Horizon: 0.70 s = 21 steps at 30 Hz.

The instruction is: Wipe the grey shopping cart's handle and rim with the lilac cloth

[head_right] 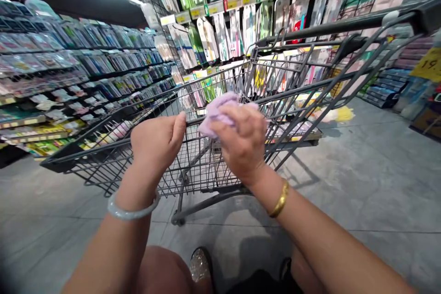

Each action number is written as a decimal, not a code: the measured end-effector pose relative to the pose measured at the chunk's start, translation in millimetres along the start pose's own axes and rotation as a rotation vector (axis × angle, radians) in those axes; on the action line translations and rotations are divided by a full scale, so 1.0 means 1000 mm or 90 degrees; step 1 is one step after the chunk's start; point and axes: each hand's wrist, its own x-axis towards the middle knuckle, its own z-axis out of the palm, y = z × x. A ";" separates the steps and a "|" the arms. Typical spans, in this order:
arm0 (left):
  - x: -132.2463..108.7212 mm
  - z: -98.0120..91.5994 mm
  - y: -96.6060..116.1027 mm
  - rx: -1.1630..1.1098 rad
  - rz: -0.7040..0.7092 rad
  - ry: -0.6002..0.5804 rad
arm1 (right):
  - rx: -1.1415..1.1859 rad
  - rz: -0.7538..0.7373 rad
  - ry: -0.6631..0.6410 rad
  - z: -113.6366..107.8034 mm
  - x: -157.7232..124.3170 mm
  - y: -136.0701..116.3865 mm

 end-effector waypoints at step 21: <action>-0.003 0.003 0.018 -0.004 0.033 0.056 | 0.095 -0.262 -0.129 0.008 -0.023 -0.011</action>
